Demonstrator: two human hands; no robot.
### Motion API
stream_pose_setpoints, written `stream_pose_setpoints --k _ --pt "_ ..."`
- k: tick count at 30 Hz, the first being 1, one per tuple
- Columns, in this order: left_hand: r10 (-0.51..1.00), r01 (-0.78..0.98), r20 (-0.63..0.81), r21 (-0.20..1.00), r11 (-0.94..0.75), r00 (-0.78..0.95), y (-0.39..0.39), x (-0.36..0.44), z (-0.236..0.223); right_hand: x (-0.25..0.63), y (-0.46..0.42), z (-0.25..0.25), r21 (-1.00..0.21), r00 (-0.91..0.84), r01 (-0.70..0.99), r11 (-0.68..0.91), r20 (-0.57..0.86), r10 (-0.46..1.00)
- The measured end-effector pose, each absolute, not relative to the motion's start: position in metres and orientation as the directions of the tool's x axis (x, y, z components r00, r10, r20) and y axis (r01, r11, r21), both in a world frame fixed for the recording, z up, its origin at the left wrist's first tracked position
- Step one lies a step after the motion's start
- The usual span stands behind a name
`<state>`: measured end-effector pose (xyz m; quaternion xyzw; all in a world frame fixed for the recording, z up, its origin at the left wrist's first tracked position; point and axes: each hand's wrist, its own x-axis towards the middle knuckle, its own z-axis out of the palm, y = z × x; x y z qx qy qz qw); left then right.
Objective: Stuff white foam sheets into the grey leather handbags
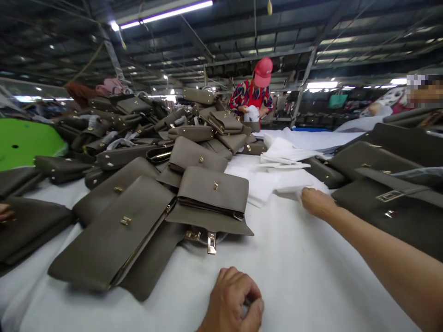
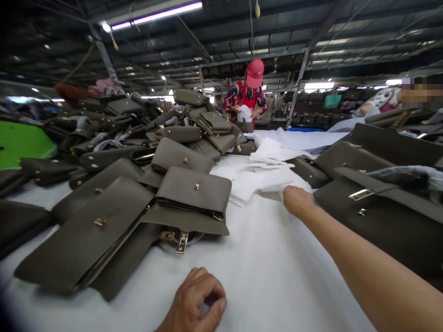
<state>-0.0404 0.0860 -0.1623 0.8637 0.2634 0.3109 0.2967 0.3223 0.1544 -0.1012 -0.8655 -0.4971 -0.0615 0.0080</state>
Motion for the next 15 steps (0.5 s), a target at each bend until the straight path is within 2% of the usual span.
stream_pose_setpoints --k 4,8,10,12,15 --pt "0.549 0.215 0.573 0.547 -0.809 0.609 0.076 -0.045 -0.15 0.297 0.126 -0.068 0.134 0.478 0.859 -0.493 0.13 0.868" --pt "0.479 0.265 0.652 0.405 -0.875 0.587 0.073 -0.059 -0.111 0.256 0.085 -0.057 0.154 0.354 0.92 -0.36 0.063 0.933" --pt "0.471 0.361 0.682 0.312 -0.879 0.56 0.085 -0.071 -0.087 0.235 0.066 -0.058 0.085 0.222 0.971 -0.223 0.019 0.975" --pt "0.481 0.499 0.678 0.191 -0.846 0.556 0.108 -0.085 -0.067 0.215 0.053 -0.064 -0.034 0.054 0.998 -0.053 0.005 0.999" --pt "0.599 0.678 0.513 0.043 -0.734 0.615 0.151 -0.111 -0.05 0.184 0.052 -0.081 -0.176 -0.124 0.976 0.13 0.044 0.991"
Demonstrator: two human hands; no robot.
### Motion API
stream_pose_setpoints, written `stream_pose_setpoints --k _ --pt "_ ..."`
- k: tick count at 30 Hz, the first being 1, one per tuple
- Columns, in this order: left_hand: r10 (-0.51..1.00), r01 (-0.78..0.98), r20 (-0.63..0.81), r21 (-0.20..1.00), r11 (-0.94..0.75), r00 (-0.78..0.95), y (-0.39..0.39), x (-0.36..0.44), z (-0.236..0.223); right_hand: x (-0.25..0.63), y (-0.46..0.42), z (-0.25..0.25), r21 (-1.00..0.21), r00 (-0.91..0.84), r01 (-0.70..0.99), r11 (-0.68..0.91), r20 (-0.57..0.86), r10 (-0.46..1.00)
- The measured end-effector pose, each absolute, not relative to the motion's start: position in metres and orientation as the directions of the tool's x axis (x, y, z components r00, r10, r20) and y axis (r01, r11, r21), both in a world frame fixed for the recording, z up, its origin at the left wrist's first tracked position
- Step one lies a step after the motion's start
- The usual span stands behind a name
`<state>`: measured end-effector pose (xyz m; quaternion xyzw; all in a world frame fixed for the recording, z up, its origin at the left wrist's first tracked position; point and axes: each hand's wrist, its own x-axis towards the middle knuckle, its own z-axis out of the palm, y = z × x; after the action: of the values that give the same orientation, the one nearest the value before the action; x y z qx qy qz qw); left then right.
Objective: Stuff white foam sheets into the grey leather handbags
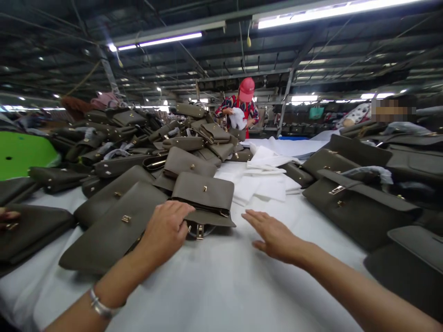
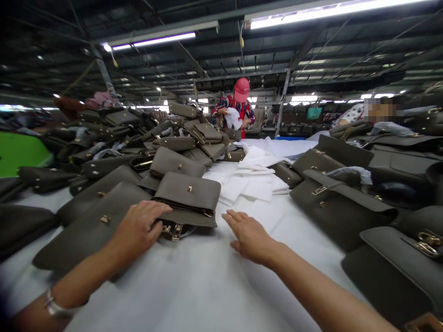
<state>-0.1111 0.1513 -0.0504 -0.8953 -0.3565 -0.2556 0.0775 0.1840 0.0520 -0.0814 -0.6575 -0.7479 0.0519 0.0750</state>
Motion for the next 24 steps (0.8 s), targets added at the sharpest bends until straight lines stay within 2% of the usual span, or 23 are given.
stream_pose_setpoints --k 3,6,10,12,14,16,18,21,24 --pt "0.737 0.782 0.312 -0.032 -0.623 0.6 0.186 -0.134 -0.052 0.158 0.071 -0.105 -0.276 -0.12 0.949 0.154 0.138 0.983" --pt "0.74 0.767 0.257 -0.008 -0.641 0.622 0.208 -0.146 -0.062 0.142 0.097 -0.122 -0.387 -0.037 0.908 0.158 0.302 0.953" --pt "0.655 0.714 0.436 0.039 -0.699 0.617 0.218 -0.149 -0.068 0.143 0.108 -0.123 -0.486 0.054 0.855 0.183 0.434 0.899" --pt "0.519 0.643 0.578 -0.014 -0.766 0.63 0.21 -0.148 -0.061 0.152 0.094 -0.114 -0.492 0.077 0.845 0.207 0.497 0.864" --pt "0.284 0.506 0.681 -0.146 -0.85 0.675 0.187 -0.148 -0.049 0.164 0.066 -0.1 -0.466 0.062 0.822 0.329 0.646 0.76" --pt "0.057 0.352 0.697 -0.287 -0.891 0.714 0.154 -0.15 -0.038 0.175 0.025 -0.084 -0.363 -0.004 0.791 0.493 0.802 0.598" --pt "-0.066 0.247 0.688 -0.346 -0.905 0.723 0.116 -0.152 -0.036 0.18 -0.025 -0.07 -0.249 -0.089 0.782 0.571 0.862 0.499" --pt "-0.089 0.157 0.684 -0.29 -0.944 0.724 0.063 -0.157 -0.051 0.179 -0.095 -0.06 -0.171 -0.165 0.814 0.555 0.849 0.502" --pt "-0.065 0.046 0.67 -0.146 -0.988 0.739 0.024 -0.159 -0.069 0.178 -0.139 -0.069 -0.184 -0.13 0.859 0.477 0.823 0.552"
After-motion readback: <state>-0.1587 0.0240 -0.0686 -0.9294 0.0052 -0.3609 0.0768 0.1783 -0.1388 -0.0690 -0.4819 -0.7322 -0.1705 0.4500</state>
